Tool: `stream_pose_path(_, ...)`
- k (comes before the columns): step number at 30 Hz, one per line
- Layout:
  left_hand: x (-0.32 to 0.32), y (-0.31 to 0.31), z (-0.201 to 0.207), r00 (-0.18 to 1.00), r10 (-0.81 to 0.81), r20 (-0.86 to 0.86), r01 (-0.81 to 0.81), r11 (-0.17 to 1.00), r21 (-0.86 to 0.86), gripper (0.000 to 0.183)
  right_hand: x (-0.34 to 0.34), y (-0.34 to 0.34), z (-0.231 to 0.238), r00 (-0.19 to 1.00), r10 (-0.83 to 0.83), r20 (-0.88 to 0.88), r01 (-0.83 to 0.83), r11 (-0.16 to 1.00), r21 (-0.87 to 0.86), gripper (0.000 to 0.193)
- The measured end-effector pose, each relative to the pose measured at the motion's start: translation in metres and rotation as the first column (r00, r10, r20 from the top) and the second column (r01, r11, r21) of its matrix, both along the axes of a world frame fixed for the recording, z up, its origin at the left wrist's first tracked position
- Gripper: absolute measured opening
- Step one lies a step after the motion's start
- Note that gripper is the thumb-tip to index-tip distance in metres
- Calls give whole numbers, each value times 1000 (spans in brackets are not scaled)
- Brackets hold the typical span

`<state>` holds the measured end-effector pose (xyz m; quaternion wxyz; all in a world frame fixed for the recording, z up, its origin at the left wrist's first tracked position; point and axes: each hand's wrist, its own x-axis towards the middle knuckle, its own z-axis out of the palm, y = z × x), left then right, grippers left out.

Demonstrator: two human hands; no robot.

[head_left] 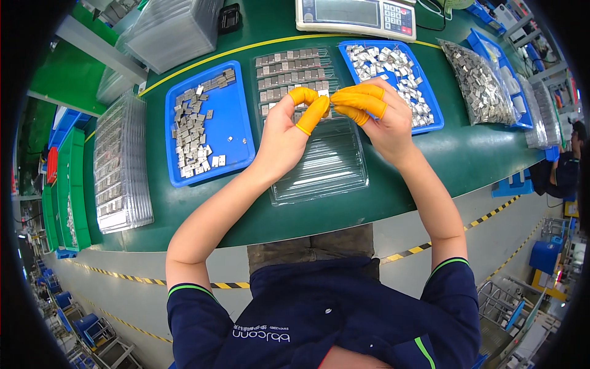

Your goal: The person sorts small metallic rectangular components from two blue trays into a clear plastic tray with compartments. They pick up individual pieces and place them into the designated slots. The process is repetitive and involves careful handling of the small parts.

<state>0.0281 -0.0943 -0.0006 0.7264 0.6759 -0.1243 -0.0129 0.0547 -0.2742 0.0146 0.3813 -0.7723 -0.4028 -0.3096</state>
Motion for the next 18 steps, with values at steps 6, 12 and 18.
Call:
stream_pose_path(6, -9, -3, -9, 943, 65, 328, -240, 813, 530, 36, 5, -8, -15, 984, -146, -98, 137, 986, -96, 19)
stream_pose_path(12, -35, -15, -24, 881, -233, 411, -252, 503, 826, 55, 11, -20, -19, 984, -176, -39, 147, 906, -396, 21)
stream_pose_path(18, -31, -14, -27, 893, -278, 354, -202, 457, 866, 61, 12, -19, -22, 983, -182, -16, 156, 880, -448, 21)
